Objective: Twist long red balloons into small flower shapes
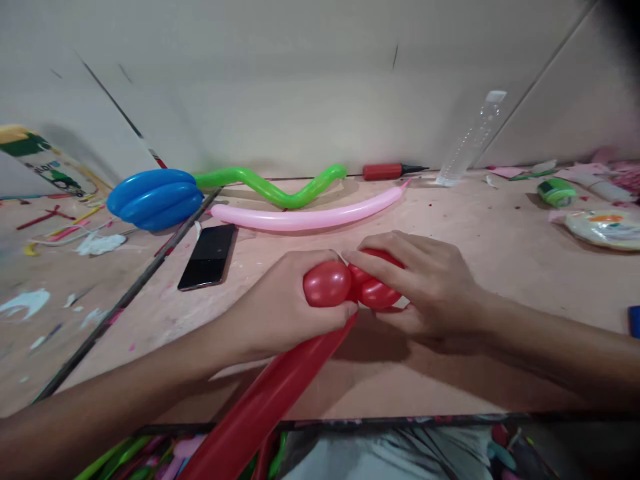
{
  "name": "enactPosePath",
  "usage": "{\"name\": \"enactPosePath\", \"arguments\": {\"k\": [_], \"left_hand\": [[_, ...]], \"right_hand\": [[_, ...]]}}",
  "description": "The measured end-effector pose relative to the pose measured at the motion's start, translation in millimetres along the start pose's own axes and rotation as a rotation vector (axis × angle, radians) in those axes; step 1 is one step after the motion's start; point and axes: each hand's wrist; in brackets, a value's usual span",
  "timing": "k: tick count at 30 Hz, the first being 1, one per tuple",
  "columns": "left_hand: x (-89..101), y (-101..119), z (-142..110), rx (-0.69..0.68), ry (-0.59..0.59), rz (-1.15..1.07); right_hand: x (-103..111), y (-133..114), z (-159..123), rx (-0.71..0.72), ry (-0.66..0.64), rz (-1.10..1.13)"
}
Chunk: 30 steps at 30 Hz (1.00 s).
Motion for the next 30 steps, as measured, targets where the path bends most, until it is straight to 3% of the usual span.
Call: {"name": "enactPosePath", "arguments": {"k": [3,6,10,13,18,20,23,28,30], "left_hand": [[-4.3,4,-5,-0.140,0.089,0.281],[-7.0,9,-10,-0.286,0.093,0.488],[-5.5,8,-14,-0.627,0.063,0.668],[-4.1,1,-10,-0.849,0.087,0.674],[-6.0,-8,-2,-1.096,0.080,0.653],[-7.0,-8,-1,-1.134,0.076,0.659],[-7.6,-8,-1,-1.121,0.116,0.653],[-9.3,-10,-6,-1.175,0.173,0.569],[-11.2,-12,-8,-1.142,0.142,0.471]], "right_hand": [[6,-7,6,-0.187,-0.118,0.173],[12,-10,13,-0.479,-0.283,0.400],[12,2,16,-0.785,-0.425,0.813],[5,18,11,-0.842,-0.480,1.088],[-10,31,-2,-0.885,-0.547,1.368],[-13,29,-5,-0.945,-0.553,1.480],[-12,24,-5,-1.090,-0.445,1.578],[-12,21,-5,-1.143,-0.581,1.678],[-14,19,-6,-1.131,-0.446,1.560]]}}
Point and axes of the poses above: each hand's wrist, its own z-axis towards the middle knuckle, its own x-axis out of the back of the hand, y = z × x, and after that the axes turned 13 degrees about y, right-handed
